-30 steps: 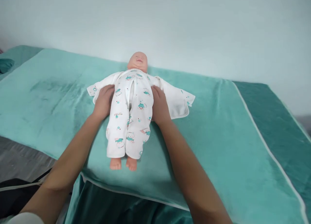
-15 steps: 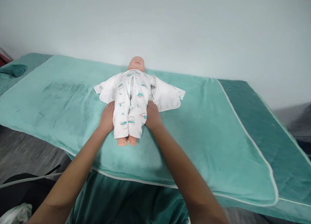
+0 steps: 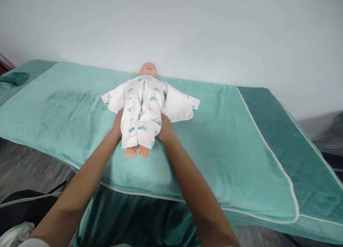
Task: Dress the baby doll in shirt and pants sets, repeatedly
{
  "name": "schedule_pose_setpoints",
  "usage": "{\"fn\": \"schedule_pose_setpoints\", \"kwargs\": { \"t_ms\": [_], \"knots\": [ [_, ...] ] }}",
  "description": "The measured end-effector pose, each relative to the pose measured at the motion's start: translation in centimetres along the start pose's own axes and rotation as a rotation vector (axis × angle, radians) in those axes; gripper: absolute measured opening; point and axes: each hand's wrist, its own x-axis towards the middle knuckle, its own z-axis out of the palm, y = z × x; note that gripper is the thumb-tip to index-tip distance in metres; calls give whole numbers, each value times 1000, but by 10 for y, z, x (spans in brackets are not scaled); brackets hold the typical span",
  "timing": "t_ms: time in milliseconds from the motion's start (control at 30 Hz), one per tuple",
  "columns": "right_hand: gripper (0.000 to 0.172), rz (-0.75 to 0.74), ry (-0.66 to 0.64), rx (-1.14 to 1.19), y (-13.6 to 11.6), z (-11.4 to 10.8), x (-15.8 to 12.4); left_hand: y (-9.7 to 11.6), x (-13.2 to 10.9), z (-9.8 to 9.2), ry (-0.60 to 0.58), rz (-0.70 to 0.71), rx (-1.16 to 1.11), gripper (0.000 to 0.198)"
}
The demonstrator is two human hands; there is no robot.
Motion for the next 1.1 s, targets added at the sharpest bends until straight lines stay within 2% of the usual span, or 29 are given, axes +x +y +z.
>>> {"fn": "schedule_pose_setpoints", "kwargs": {
  "t_ms": [100,167,333,467,600,633,700,767,833,900,967,1033,1100],
  "knots": [
    [29,22,24,-3,1,-1,1,3,-4,-3,-102,74,65,17],
    [28,20,22,-12,2,-1,2,4,-7,-5,-119,85,163,16],
    [30,7,32,-78,1,-3,3,5,-12,-9,-45,30,376,23],
    [13,2,9,-223,3,-9,-7,8,-20,-17,-23,32,495,19],
    [22,-98,-31,-384,4,-19,-32,5,-29,-24,-73,32,413,17],
    [23,-129,-40,-358,5,-23,-38,1,-29,-26,-52,7,333,17],
    [22,-147,-31,-250,9,-31,-45,-10,-26,-28,81,-78,177,17],
    [18,-68,85,-198,17,-43,-46,-24,-19,-30,276,-211,116,19],
    [26,113,259,-297,30,-56,-39,-36,-9,-32,403,-379,153,25],
    [40,339,335,-466,42,-70,-28,-43,0,-34,377,-498,227,31],
    [47,566,278,-551,51,-81,-15,-44,6,-34,282,-544,312,32],
    [41,718,196,-483,56,-89,1,-39,9,-34,215,-566,377,35],
    [28,756,163,-340,53,-93,19,-35,10,-34,188,-595,412,39]
  ]
}}
